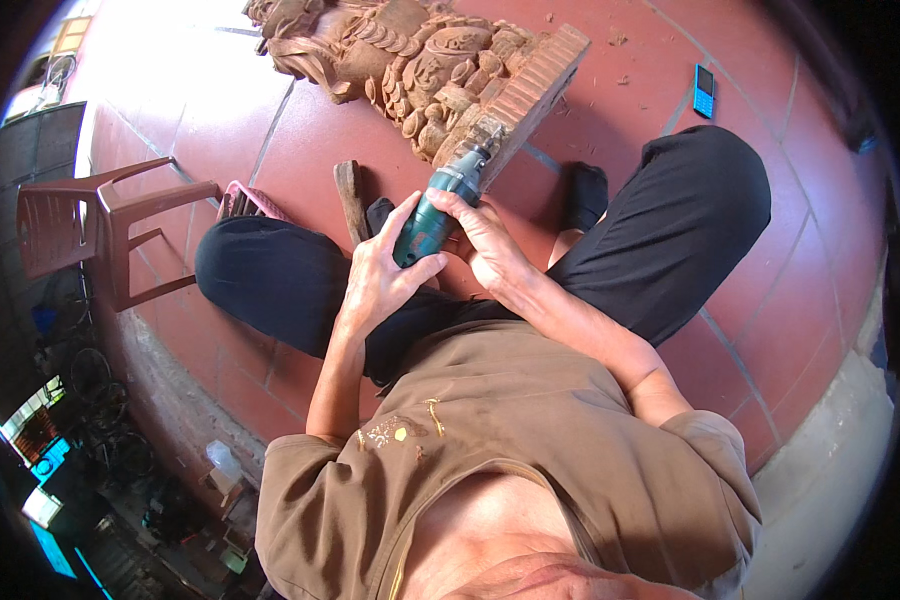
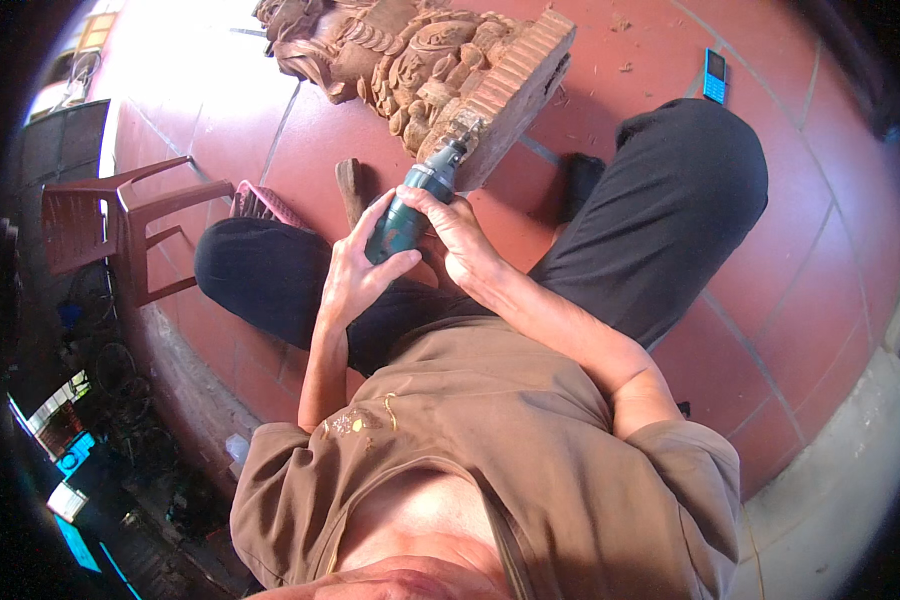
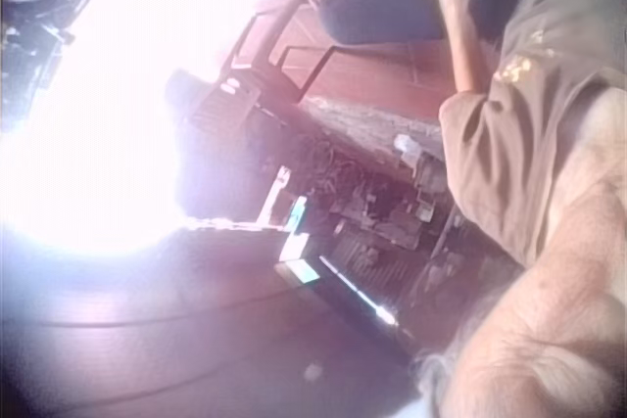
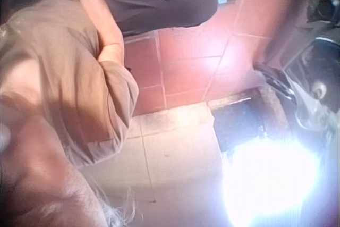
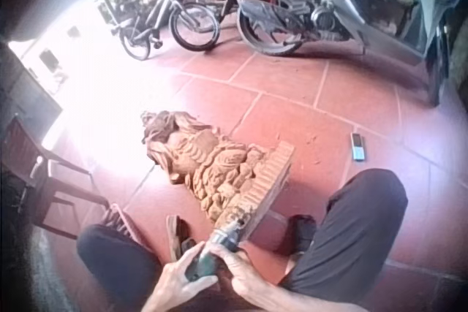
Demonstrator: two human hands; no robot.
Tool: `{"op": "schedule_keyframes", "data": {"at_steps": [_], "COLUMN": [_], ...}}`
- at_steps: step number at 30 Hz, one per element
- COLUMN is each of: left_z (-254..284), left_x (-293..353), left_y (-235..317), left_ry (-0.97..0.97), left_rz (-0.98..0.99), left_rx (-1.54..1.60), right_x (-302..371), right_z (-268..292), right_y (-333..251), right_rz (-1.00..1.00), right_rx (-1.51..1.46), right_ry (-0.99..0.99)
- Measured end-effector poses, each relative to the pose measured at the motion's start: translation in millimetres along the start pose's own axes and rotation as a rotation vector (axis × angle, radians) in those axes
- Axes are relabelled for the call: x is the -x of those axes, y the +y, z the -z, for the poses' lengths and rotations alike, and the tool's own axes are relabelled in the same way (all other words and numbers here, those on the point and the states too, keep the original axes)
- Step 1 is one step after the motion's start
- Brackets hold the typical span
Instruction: The person uses a handheld rotary tool to carve details into a large wooden relief sculpture. They sit on the floor and guide the tool along the surface to refine the carved patterns.
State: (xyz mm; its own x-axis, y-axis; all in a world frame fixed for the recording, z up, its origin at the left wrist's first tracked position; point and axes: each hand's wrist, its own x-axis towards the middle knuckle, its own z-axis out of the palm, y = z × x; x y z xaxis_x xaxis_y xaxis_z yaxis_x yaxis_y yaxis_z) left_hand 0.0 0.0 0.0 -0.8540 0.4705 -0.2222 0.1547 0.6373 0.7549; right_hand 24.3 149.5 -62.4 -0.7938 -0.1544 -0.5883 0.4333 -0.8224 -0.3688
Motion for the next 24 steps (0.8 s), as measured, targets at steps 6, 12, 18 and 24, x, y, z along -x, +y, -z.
{"op": "schedule_keyframes", "data": {"at_steps": [6, 12, 18, 24], "left_z": [-4, 0, 3, 3], "left_x": [2, 1, 5, 6], "left_y": [2, 1, 2, 0], "left_ry": [-0.044, -0.042, -0.034, -0.008], "left_rz": [0.02, 0.021, 0.112, 0.118], "left_rx": [0.04, 0.064, 0.112, 0.113], "right_x": [10, 11, 5, -1], "right_z": [4, -1, -7, -7], "right_y": [-1, -2, 0, 3], "right_rz": [0.0, 0.007, 0.001, -0.006], "right_rx": [-0.009, -0.019, 0.004, 0.02], "right_ry": [0.038, 0.027, 0.025, 0.022]}}
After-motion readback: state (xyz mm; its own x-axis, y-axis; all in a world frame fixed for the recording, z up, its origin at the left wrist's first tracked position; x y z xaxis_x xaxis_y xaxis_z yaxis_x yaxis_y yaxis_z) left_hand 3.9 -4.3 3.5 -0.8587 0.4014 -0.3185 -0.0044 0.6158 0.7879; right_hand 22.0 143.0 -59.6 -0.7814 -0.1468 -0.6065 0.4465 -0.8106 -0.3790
